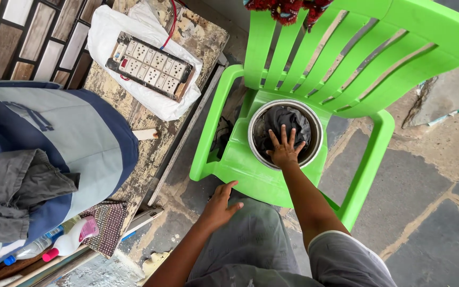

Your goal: The person prepares a cleaning mixture by taking a black cloth, putting it in a container with water, and then gathering scrubbing tools.

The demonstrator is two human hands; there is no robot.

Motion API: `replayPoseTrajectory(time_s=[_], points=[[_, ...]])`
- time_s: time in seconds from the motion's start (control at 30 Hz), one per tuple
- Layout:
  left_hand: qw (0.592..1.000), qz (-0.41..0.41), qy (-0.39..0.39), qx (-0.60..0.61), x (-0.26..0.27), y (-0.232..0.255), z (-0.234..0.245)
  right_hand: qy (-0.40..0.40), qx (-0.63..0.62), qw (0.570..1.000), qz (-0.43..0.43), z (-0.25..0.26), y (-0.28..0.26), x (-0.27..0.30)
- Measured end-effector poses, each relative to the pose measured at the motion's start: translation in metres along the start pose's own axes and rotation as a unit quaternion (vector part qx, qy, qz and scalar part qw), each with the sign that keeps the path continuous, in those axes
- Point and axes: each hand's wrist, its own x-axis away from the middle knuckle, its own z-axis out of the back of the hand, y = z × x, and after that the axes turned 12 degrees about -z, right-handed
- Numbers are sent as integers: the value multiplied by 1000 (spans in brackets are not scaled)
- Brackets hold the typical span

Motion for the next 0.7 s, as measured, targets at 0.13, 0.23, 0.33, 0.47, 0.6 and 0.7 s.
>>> replayPoseTrajectory(time_s=[0.13,0.23,0.33,0.47,0.6,0.7], points=[[999,35,-1,0,5,-31,-9,-11,22,999,-22,-5,-4,-29],[997,70,-18,0,7,-45,-13,-18,16,1000,-20,-36,3,-64],[995,94,-21,17,7,-53,-16,5,101,995,-16,-97,20,-114],[995,89,-27,23,3,-59,-21,-60,97,993,-39,-167,45,-172],[994,98,-56,6,-2,-50,-18,-32,112,993,-28,-233,74,-226],[995,76,-62,0,0,-46,-18,-7,-54,998,20,-80,41,-130]])
